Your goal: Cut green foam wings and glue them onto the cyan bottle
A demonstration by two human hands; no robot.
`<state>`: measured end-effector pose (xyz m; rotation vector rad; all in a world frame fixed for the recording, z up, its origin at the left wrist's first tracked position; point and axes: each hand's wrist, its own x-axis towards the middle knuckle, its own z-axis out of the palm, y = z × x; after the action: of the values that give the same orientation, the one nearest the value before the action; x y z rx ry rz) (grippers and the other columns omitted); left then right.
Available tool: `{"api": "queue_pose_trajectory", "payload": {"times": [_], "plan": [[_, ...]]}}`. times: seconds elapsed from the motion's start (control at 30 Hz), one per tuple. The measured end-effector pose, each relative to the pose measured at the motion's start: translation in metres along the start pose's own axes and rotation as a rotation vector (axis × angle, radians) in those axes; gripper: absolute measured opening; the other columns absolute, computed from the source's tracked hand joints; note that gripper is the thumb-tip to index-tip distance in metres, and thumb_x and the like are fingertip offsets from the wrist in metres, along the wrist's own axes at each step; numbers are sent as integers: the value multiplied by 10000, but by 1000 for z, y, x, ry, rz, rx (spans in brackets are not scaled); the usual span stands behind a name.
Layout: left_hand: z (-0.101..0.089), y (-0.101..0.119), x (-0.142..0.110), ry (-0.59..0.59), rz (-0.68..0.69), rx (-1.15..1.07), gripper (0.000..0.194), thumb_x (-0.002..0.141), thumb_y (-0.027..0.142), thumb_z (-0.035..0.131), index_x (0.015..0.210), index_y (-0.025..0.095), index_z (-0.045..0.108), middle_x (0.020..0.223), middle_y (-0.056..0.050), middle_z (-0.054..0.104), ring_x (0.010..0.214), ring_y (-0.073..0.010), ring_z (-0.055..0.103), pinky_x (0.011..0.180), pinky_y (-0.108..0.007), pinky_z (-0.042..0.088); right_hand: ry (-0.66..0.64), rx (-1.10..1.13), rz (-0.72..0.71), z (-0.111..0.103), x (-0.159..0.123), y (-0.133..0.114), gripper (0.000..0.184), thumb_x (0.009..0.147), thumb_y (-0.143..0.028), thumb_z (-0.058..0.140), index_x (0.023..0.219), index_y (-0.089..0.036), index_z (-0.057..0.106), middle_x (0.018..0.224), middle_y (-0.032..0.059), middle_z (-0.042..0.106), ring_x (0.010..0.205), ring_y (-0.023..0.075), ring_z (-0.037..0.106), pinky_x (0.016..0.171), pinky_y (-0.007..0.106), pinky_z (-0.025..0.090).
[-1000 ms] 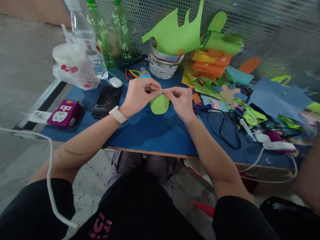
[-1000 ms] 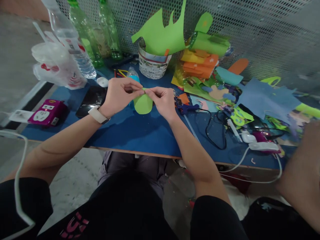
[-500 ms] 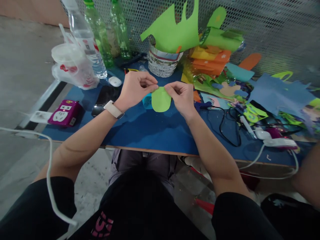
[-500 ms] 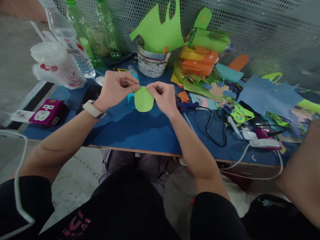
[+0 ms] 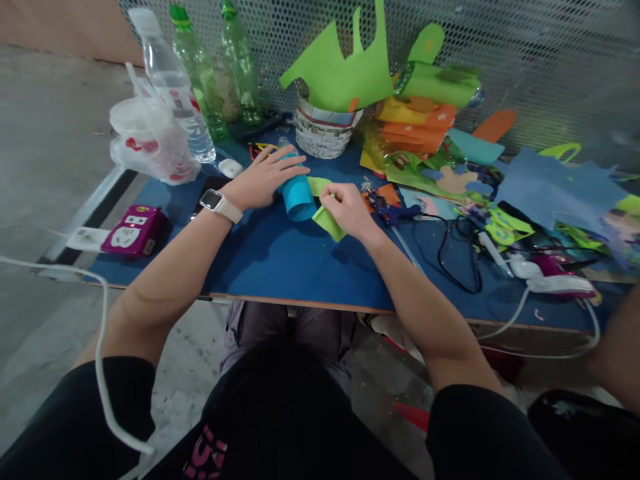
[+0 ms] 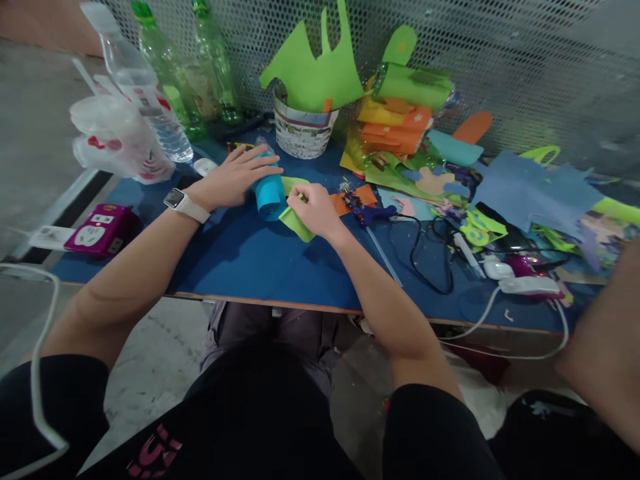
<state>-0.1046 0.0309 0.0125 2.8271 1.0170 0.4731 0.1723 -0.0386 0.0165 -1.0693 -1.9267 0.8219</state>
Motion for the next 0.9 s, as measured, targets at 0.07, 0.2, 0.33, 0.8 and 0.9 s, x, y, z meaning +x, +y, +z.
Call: {"api": "queue_pose_trajectory", "payload": {"times": [0.07,0.2,0.33,0.8,0.9], "plan": [[3,3,2,16,-11,21,851,937,194,715,1773,294,585,1910,-134,531,1877,-449,302,1518,-852,122,-36,-7,51,0,-1,0,331,897,-296,601,632,-271,404,628,-18,391,626,163,330,674,397,280],[-7,25,2,51,-83,66,824,932,312,794,1733,320,601,1824,-157,587,1808,-536,347,1477,-931,123,52,-88,75,-8,0,2,218,888,-318,702,725,-256,571,781,33,651,755,223,548,750,417,409],[-28,47,-2,51,-235,106,916,889,423,931,1730,382,570,1759,-153,602,1716,-563,386,1400,-950,275,187,-169,18,-18,1,5,250,1010,-442,746,871,-277,621,958,73,752,931,301,673,881,471,528],[-30,34,-13,-66,-350,190,947,971,441,878,1805,248,474,1794,-251,546,1593,-571,585,1310,-728,482,233,-272,101,-17,10,48,154,1000,-365,785,931,-288,671,1066,103,866,1077,375,816,1136,630,616],[-39,26,-23,-117,-434,282,836,1038,387,808,1786,204,485,1633,-191,682,1459,-459,660,1221,-637,566,241,-295,134,-20,11,54,127,999,-367,788,1047,-266,728,1167,139,888,1161,401,834,1195,668,601]]}}
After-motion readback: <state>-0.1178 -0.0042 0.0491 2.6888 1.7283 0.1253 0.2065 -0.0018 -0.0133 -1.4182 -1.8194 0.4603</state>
